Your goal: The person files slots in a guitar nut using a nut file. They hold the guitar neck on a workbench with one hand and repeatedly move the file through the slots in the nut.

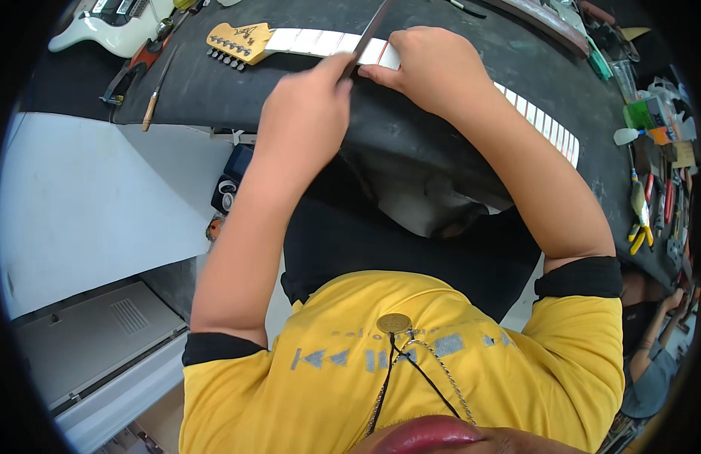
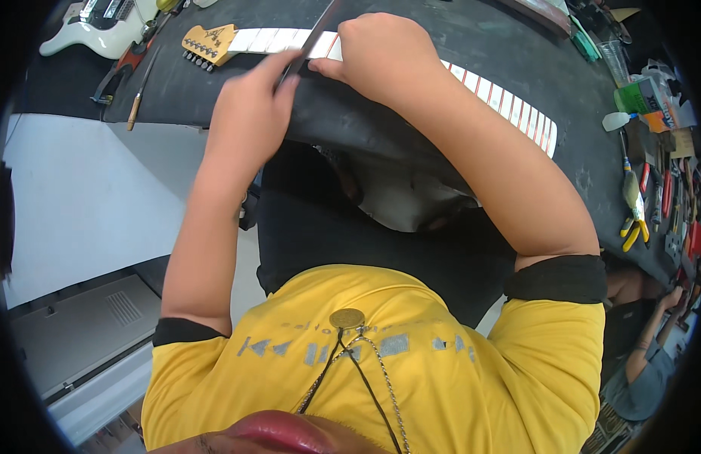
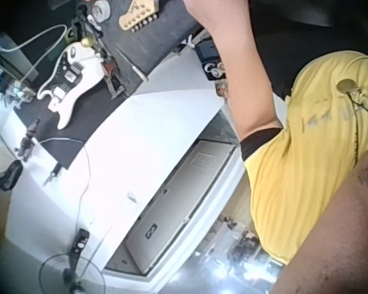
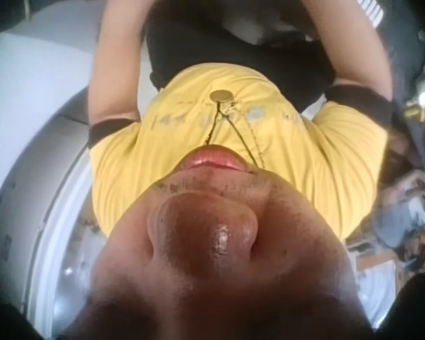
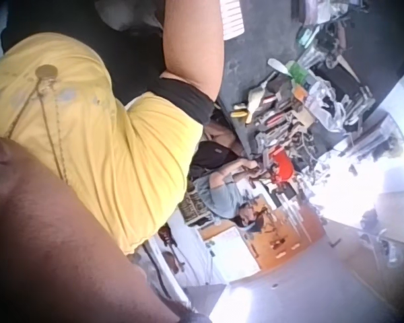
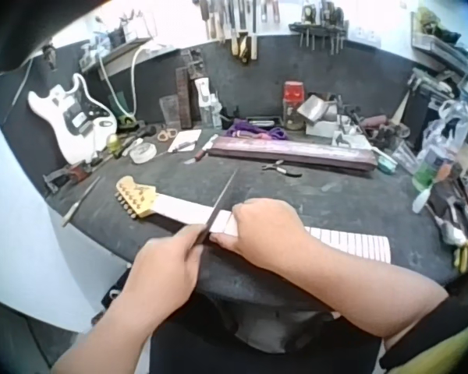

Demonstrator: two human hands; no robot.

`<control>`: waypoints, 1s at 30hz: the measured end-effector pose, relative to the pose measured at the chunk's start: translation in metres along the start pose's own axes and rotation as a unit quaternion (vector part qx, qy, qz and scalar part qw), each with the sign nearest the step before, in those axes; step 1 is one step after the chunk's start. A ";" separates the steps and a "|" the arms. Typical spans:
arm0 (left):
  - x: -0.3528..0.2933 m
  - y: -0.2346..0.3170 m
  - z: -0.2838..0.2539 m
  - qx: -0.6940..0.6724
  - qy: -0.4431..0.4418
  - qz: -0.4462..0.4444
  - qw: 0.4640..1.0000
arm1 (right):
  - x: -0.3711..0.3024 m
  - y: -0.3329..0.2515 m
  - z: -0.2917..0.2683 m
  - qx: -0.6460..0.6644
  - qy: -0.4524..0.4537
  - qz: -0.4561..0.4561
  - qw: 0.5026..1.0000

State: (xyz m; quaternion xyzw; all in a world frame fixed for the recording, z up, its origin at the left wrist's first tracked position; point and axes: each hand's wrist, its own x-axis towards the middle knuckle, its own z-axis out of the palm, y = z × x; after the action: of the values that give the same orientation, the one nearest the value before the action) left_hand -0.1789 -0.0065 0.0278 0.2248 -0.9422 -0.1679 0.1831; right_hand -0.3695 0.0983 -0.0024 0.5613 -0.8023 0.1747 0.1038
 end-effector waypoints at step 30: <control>-0.042 -0.001 -0.011 -0.037 -0.002 0.004 0.999 | -0.003 0.007 0.003 0.012 -0.008 0.017 1.000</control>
State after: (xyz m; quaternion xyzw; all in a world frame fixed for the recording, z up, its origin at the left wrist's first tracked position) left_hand -0.1386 0.0108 0.0255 0.2140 -0.9364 -0.2028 0.1902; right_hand -0.3745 0.1015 -0.0075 0.5497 -0.8106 0.1819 0.0876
